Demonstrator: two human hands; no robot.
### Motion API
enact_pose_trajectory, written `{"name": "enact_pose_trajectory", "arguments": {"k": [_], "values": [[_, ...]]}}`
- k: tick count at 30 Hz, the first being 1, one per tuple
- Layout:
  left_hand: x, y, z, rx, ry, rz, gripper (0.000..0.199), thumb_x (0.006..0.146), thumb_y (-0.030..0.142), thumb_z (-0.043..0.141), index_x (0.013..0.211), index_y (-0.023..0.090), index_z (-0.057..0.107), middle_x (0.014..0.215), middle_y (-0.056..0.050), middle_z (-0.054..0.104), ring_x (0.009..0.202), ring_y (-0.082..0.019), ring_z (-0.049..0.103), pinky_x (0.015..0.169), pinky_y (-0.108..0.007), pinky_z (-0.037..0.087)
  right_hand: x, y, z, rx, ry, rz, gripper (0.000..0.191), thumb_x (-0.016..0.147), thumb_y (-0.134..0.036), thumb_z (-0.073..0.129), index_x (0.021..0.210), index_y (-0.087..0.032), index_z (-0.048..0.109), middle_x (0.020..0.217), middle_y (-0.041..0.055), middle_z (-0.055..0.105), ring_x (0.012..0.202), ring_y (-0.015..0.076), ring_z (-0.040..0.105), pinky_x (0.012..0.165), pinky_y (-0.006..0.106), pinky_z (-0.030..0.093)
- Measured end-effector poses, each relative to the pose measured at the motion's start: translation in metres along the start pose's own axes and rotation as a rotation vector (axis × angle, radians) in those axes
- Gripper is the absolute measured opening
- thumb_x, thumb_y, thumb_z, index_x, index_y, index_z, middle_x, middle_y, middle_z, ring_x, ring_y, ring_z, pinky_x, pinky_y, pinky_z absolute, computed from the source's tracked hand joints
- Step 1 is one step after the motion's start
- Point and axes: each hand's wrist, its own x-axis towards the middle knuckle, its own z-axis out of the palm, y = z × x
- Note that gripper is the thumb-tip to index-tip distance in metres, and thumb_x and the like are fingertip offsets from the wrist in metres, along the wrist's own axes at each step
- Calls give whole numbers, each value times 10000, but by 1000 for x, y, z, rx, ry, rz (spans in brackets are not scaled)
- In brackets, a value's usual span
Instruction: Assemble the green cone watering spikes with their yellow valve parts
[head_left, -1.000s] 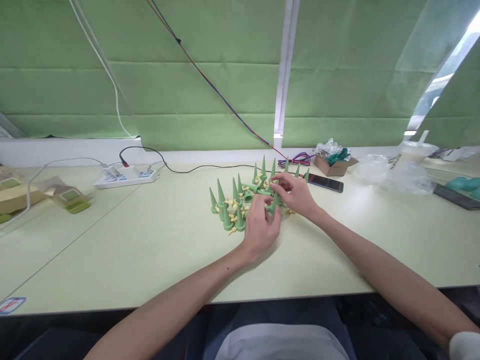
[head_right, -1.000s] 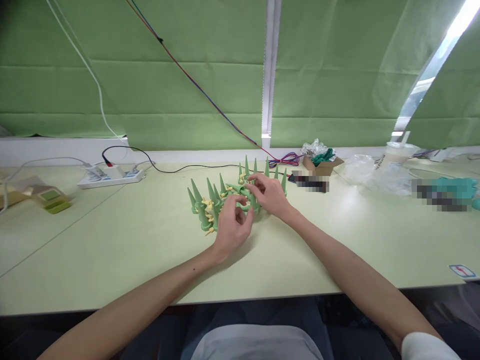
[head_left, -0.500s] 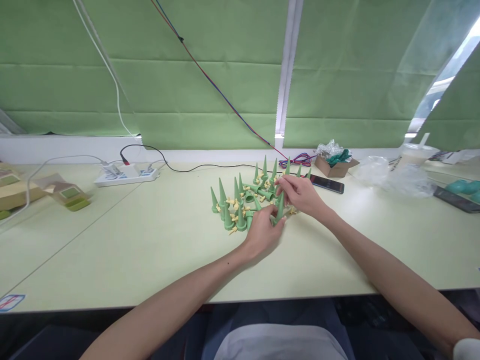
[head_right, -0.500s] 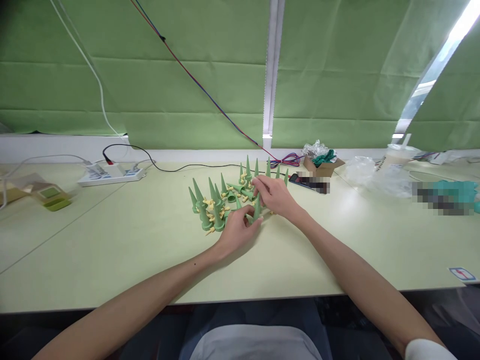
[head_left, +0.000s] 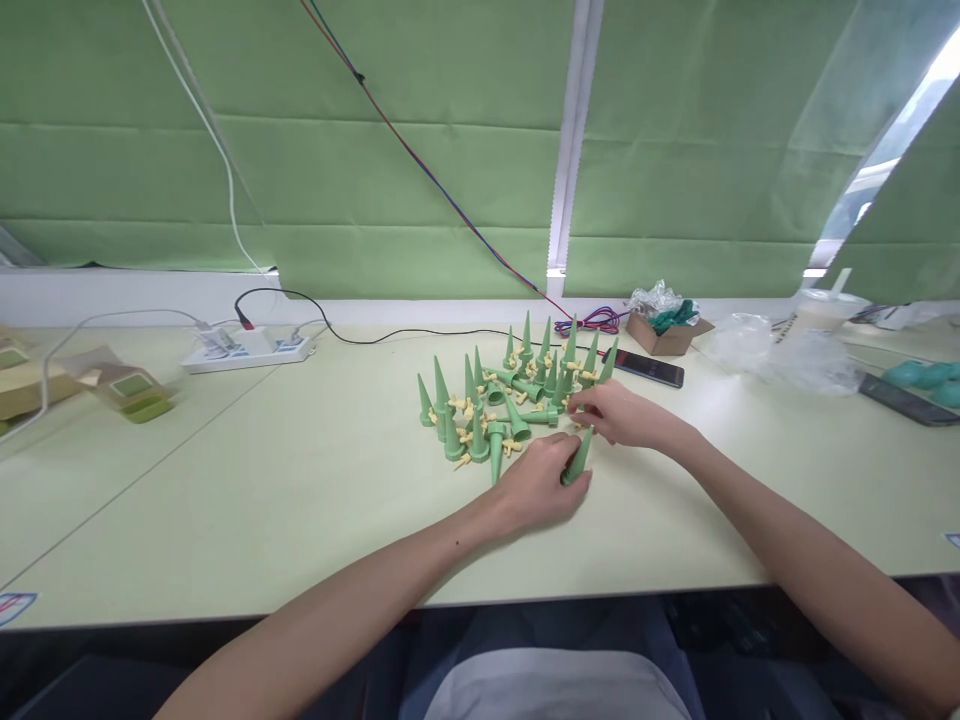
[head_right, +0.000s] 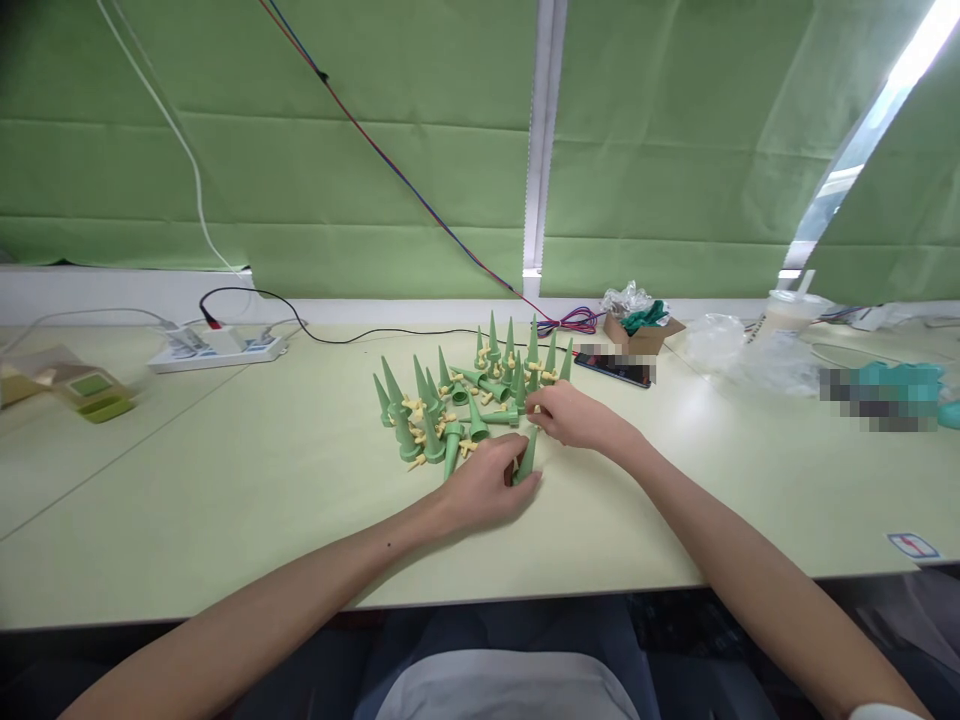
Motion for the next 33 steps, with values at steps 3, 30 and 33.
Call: {"name": "enact_pose_trajectory", "arguments": {"k": [3,30,33], "values": [[-1,2,-1,-23,-44,65,298,832,240,559,672,206,311,672,16,424,590,-123,380,536,-280,274,0,-2,7,-165,13,23,150,913,-185,523,857,-166,660,659,36,631,610,154,554,570,248,320],[-3,4,-4,-12,-127,182,225,864,250,541,720,209,373,742,-20,523,703,-166,496,602,-297,324,-3,1,28,-526,-41,139,158,950,-201,472,949,-192,630,706,76,658,634,203,610,542,286,197],[-2,5,-4,-17,-126,198,244,865,244,537,717,210,346,724,-12,499,686,-159,477,596,-296,322,-7,-4,23,-509,-50,165,175,945,-196,466,925,-194,640,705,75,653,648,203,612,542,288,193]]}}
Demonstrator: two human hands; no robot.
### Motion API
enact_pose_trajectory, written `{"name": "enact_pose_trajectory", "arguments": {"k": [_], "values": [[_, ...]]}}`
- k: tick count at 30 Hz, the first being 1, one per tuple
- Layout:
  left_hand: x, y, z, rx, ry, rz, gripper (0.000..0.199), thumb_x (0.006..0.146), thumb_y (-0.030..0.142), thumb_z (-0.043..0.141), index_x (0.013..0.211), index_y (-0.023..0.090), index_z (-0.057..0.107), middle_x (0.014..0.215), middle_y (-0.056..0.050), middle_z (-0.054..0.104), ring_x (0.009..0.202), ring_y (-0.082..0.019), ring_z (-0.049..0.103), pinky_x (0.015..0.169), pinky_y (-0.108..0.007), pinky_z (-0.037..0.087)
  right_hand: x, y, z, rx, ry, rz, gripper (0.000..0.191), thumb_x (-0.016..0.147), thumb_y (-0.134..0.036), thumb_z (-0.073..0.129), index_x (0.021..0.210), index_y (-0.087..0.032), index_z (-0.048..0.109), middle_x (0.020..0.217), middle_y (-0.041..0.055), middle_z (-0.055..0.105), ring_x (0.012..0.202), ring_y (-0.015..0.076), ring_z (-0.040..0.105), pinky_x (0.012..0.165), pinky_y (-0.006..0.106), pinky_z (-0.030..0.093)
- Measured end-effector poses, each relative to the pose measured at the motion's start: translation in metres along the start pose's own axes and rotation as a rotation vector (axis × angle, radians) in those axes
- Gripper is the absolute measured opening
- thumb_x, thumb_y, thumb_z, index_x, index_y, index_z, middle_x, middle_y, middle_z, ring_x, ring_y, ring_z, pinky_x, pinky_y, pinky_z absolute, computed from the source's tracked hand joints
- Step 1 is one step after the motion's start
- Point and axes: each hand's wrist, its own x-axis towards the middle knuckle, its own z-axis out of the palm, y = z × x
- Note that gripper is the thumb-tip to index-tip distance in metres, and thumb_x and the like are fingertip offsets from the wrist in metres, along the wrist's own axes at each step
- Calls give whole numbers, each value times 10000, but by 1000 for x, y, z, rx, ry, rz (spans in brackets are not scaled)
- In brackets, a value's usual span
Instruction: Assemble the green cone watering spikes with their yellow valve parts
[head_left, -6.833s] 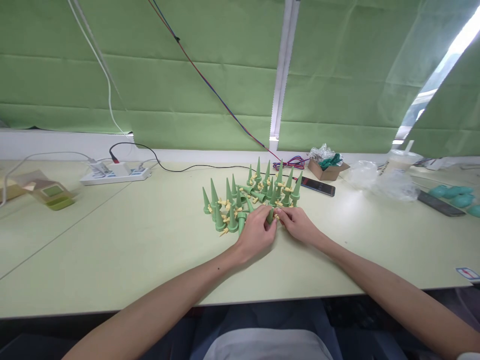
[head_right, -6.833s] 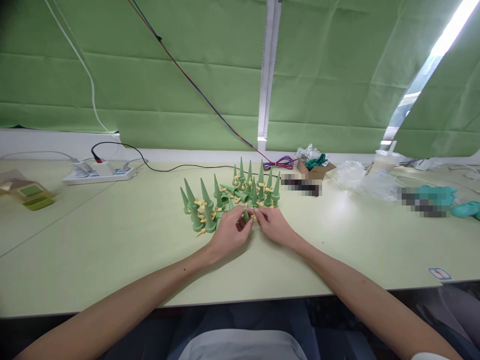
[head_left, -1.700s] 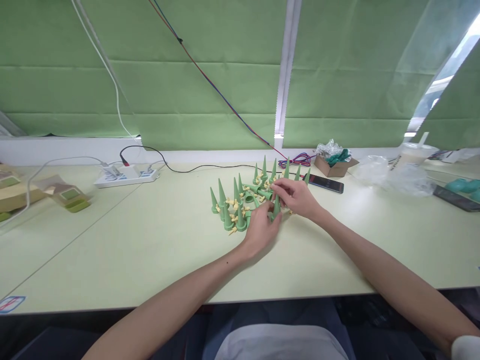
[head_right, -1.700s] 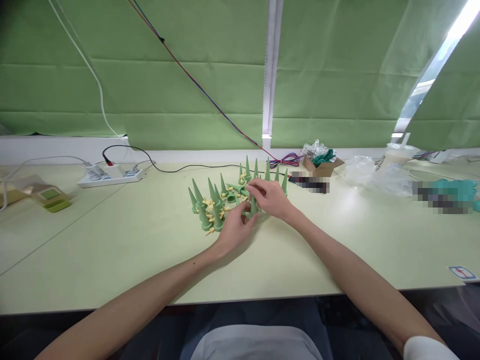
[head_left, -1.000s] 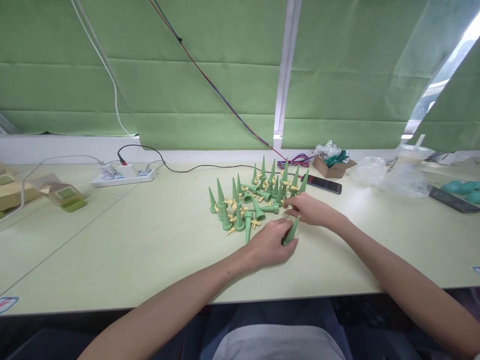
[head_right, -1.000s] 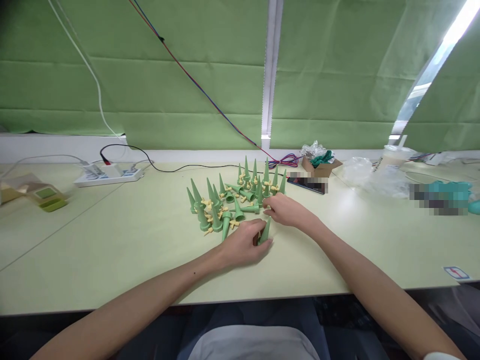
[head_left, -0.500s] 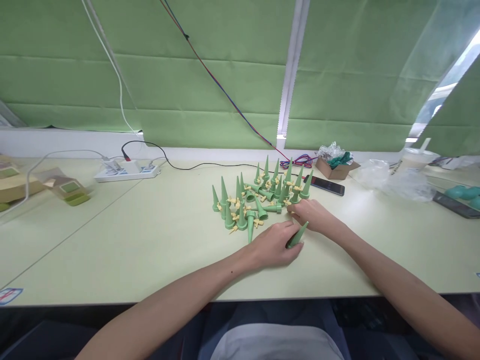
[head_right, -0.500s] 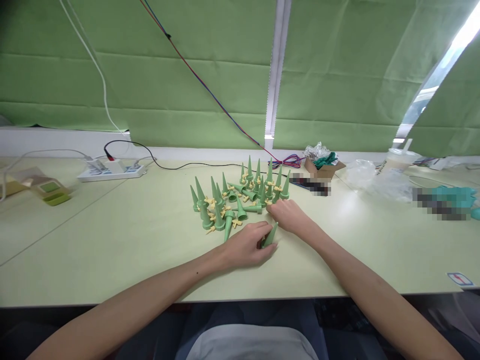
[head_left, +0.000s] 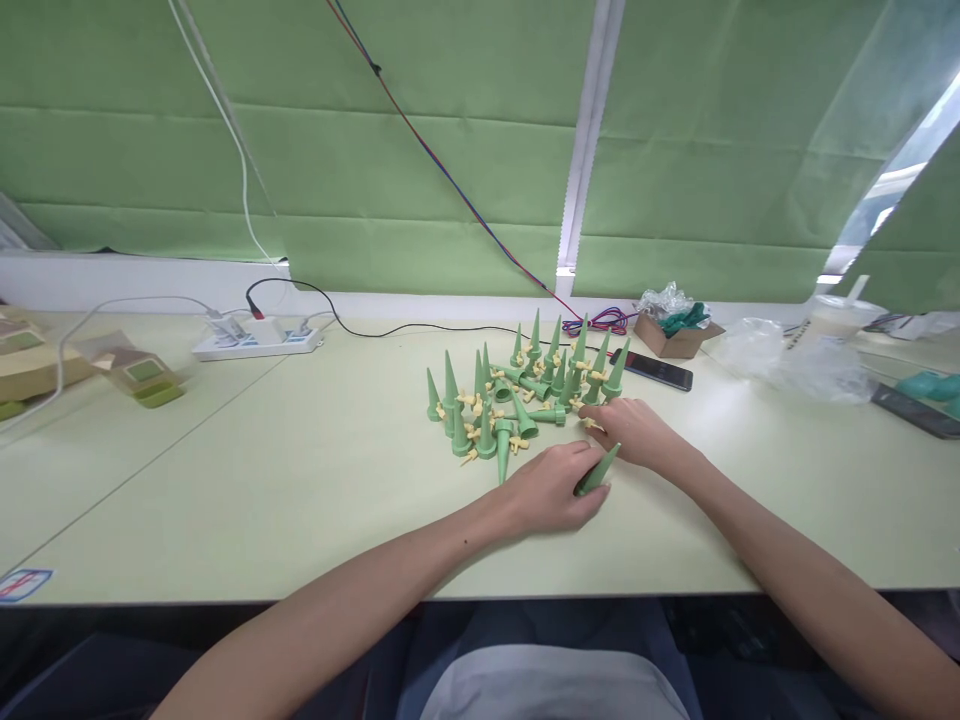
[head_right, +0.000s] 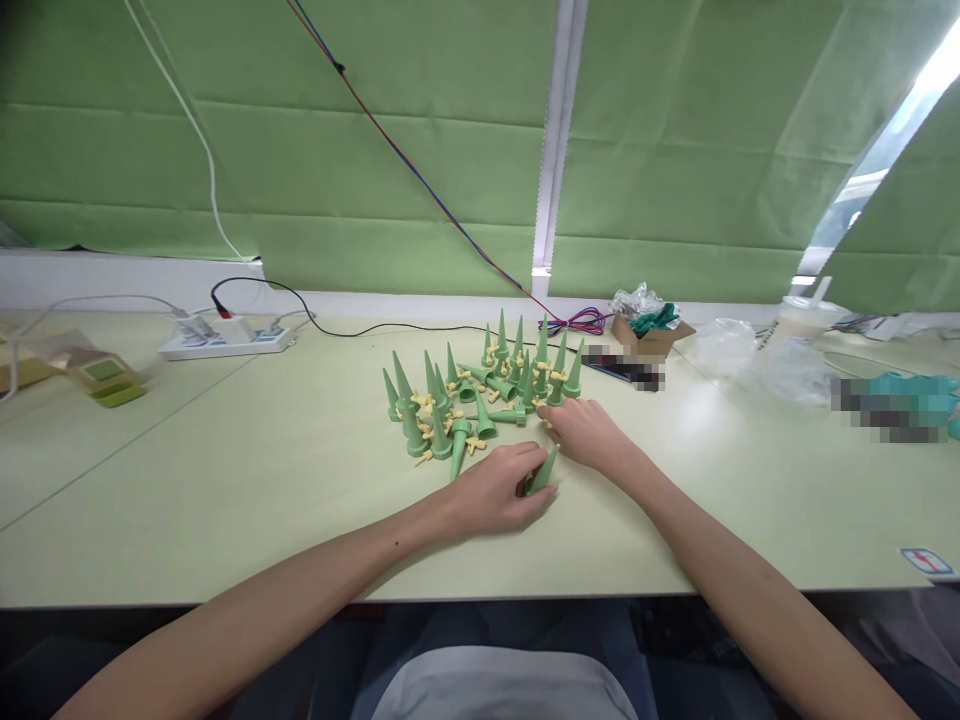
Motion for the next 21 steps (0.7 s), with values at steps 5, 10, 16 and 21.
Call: {"name": "enact_pose_trajectory", "arguments": {"k": [5,10,16,21], "values": [[1,1,-1,2,-4,5,241,859,234,545,713,209,354,709,-10,476,683,-160,469,593,-306,329,-4,1,-6,1,-24,12,161,913,-160,493,913,-199,649,724,77,656,684,209,612,544,291,187],[1,1,-1,-4,-5,15,255,855,226,547,704,210,343,690,-5,455,665,-157,455,583,-310,324,-3,0,-7,-5,-41,-2,201,919,-133,461,868,-190,647,713,76,643,662,195,594,549,295,175],[1,0,0,-1,-5,4,231,856,234,551,704,207,379,698,-9,469,673,-158,468,585,-311,329,0,2,-1,12,-21,-30,241,932,-139,429,877,-194,657,701,69,645,623,188,566,550,293,176],[1,2,-1,-14,20,16,218,857,223,546,717,205,379,719,-8,495,671,-150,462,588,-306,325,2,4,9,124,41,-76,222,912,-157,449,854,-204,659,680,45,641,598,171,527,551,277,197]]}}
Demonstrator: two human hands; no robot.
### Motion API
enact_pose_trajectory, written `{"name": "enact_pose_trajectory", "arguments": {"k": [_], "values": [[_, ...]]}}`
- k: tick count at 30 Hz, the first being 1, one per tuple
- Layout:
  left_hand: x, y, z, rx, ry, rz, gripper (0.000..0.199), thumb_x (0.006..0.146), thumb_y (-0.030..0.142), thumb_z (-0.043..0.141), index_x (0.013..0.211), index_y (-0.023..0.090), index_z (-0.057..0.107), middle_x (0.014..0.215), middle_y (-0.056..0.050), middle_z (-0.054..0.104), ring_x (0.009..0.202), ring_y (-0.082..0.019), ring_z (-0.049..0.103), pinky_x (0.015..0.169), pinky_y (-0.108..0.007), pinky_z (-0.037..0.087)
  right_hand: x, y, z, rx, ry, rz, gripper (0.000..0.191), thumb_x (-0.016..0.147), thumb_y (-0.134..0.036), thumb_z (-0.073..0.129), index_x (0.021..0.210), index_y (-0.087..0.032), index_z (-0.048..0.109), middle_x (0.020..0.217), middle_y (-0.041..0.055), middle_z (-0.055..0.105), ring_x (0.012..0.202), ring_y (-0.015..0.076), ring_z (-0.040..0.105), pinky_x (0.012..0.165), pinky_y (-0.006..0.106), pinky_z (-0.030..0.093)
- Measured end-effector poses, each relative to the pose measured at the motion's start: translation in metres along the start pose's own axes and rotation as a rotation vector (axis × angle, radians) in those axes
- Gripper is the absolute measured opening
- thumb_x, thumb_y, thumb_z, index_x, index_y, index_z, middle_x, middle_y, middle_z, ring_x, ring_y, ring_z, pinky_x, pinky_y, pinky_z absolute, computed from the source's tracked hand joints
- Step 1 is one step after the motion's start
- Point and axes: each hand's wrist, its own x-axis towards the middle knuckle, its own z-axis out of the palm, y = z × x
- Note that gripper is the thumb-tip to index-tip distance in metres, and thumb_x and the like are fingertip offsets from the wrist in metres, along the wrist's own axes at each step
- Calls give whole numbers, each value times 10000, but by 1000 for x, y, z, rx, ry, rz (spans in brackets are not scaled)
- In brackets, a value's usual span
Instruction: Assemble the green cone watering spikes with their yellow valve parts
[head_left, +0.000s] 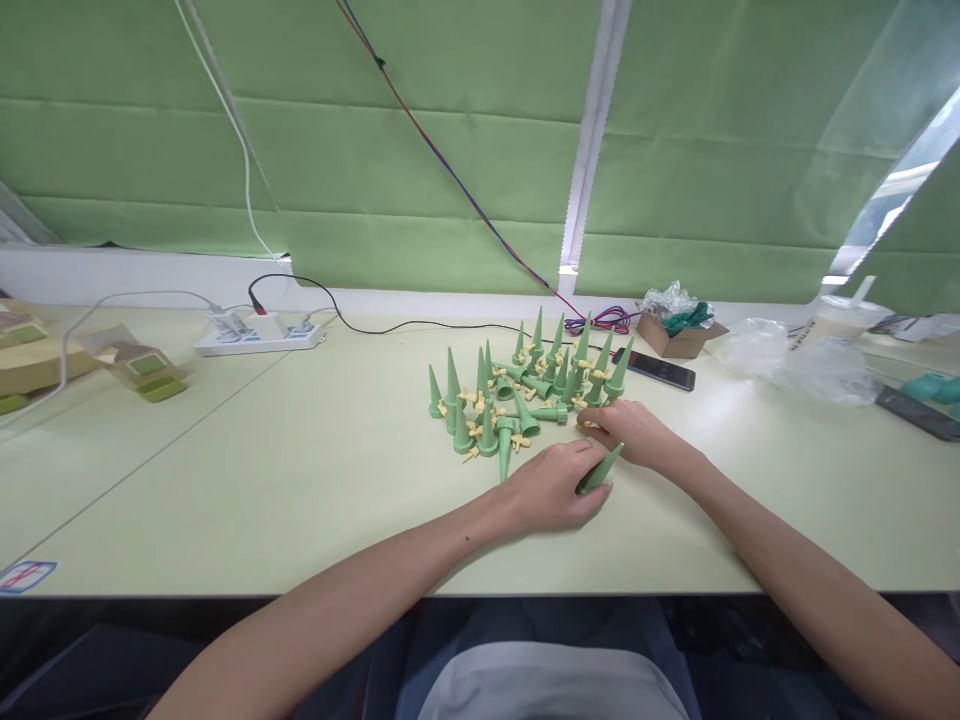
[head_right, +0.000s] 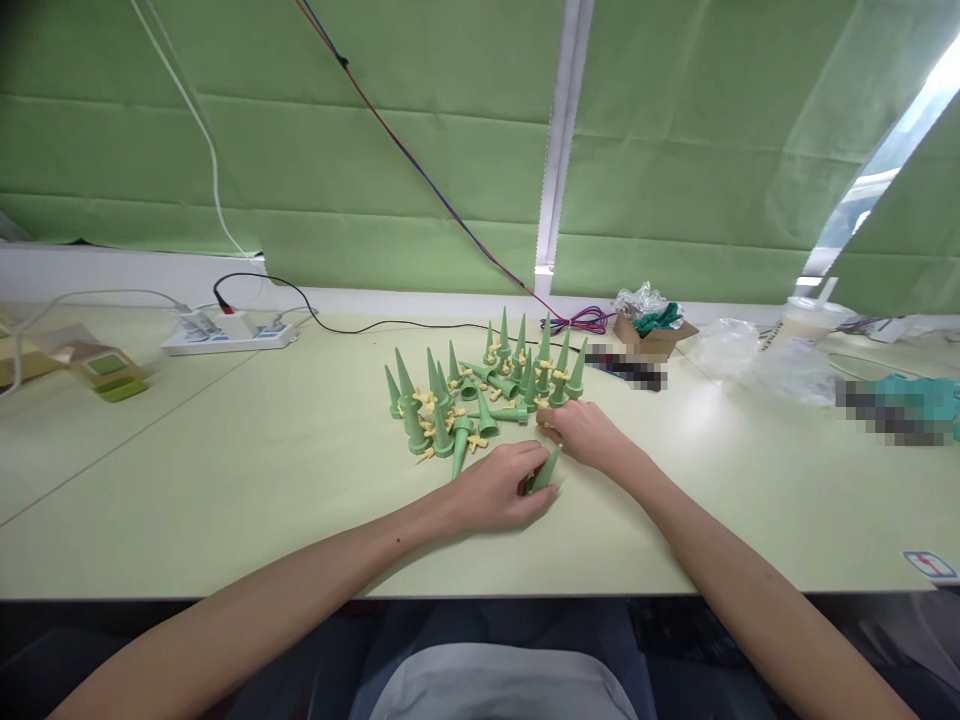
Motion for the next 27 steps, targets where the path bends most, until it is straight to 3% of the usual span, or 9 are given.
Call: {"name": "enact_pose_trajectory", "arguments": {"k": [3,6,14,20,27], "values": [[1,3,-1,2,64,-47,232,858,240,551,696,203,388,714,-7,501,652,-141,454,580,-300,317,0,-1,2,93,12,-30,183,859,-125,481,849,-204,646,673,30,632,591,160,500,552,263,217],[3,4,-2,14,203,-142,275,888,286,532,670,201,386,680,-3,485,624,-135,446,577,-293,318,0,-2,5,151,11,-35,163,811,-89,486,807,-189,614,651,23,607,574,153,475,549,255,237],[8,-8,-8,-12,488,-362,383,981,449,416,689,210,351,662,-1,489,636,-145,460,646,-301,373,0,-6,16,361,154,-58,189,962,-273,445,851,-176,563,633,14,591,549,149,483,561,258,295],[10,-18,-12,-109,543,-449,414,989,498,380,694,211,337,685,-9,494,662,-146,469,649,-306,398,-3,-16,19,711,367,6,203,966,-354,478,855,-195,536,622,-22,561,556,136,501,566,257,363],[12,-28,-9,-254,473,-492,307,981,453,417,815,201,475,657,-2,556,609,-143,538,616,-292,435,-4,-27,29,1091,542,103,292,950,-491,527,890,-205,524,604,-35,534,493,124,503,498,261,413]]}}
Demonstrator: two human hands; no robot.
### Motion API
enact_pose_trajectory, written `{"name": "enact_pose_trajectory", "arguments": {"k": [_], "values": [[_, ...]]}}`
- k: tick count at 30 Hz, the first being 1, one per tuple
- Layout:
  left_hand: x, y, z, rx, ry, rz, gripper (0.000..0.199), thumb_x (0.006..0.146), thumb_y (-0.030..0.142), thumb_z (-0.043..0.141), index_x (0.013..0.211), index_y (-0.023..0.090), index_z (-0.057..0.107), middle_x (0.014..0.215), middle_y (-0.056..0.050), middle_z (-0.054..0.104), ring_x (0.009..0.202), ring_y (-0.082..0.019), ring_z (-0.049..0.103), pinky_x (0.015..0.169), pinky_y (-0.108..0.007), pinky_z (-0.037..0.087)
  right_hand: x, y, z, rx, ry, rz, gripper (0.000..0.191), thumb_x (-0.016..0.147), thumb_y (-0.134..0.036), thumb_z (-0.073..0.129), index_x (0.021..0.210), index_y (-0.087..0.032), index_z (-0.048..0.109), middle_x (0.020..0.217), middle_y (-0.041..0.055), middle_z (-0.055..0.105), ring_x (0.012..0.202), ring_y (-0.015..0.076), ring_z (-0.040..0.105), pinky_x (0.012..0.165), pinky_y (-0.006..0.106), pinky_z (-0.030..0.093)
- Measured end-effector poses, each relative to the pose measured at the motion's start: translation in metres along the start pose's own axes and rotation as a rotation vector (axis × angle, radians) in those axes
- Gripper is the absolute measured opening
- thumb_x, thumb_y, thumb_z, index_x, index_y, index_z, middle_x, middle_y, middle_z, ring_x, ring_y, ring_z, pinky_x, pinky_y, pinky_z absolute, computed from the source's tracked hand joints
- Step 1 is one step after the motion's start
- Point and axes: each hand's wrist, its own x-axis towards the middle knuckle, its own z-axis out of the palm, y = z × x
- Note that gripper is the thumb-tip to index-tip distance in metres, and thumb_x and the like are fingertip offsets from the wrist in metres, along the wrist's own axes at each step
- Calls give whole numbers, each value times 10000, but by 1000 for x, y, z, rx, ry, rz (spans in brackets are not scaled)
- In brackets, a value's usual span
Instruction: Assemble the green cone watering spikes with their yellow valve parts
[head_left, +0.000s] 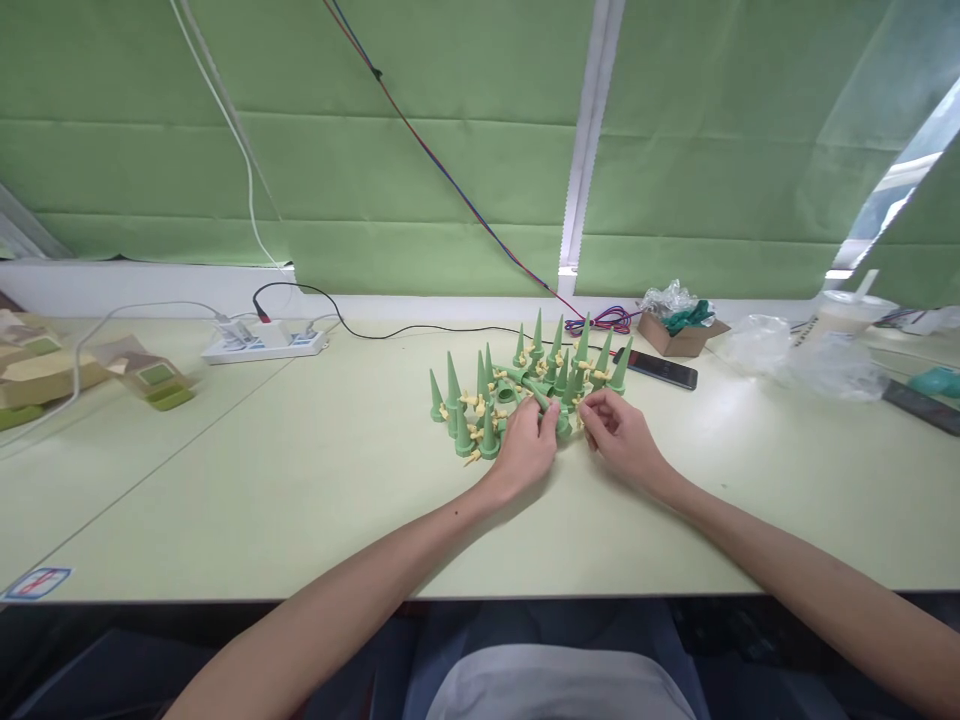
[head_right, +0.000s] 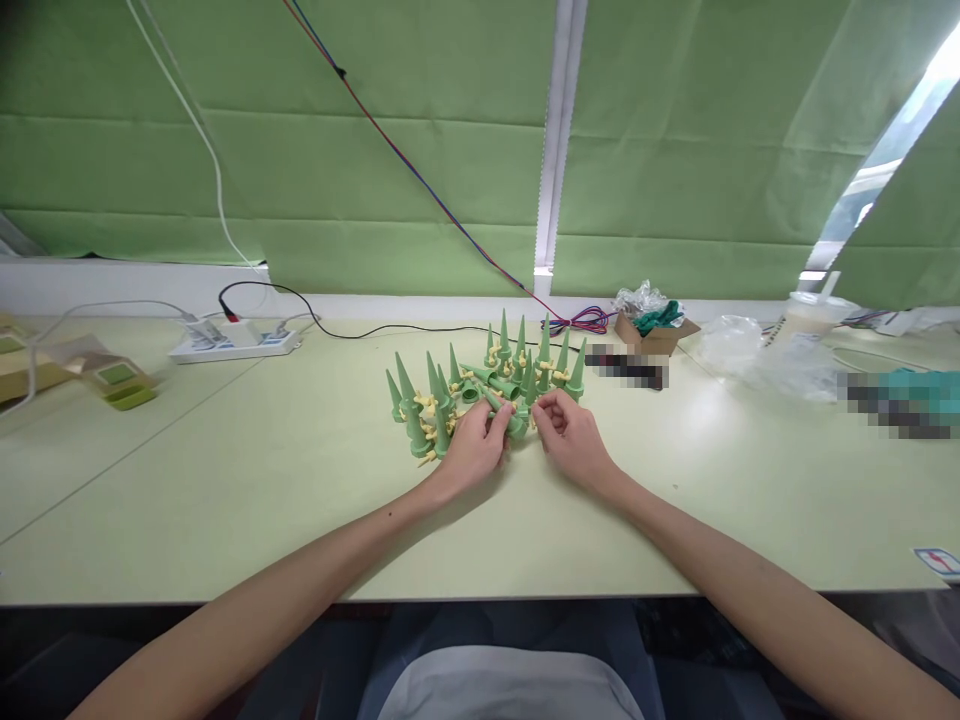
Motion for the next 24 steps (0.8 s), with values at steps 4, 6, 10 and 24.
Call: {"name": "enact_pose_trajectory", "arguments": {"k": [4,6,10,24], "values": [[-1,0,1,-76,-30,-3,194,967,388,449,927,206,503,636,22,555,532,-129,528,566,-274,438,2,0,3,158,61,20,297,936,-495,560,867,-211,507,570,-45,539,449,110,498,447,246,418],[0,-1,2,-124,-35,-14,156,960,364,451,959,215,496,621,31,545,508,-131,530,524,-263,434,3,0,3,218,77,15,299,927,-489,580,856,-209,506,579,-42,553,431,105,507,417,237,414],[2,-4,3,-193,-31,-21,123,944,329,460,986,218,493,659,19,563,511,-139,557,474,-252,431,5,1,3,273,70,-2,295,915,-484,603,858,-210,512,621,-31,579,430,108,537,398,239,428],[2,4,0,1,-35,31,176,886,360,555,843,190,567,634,23,544,528,-119,471,541,-262,369,5,2,4,224,-48,37,286,926,-494,576,859,-222,519,614,-23,594,467,145,586,418,270,471]]}}
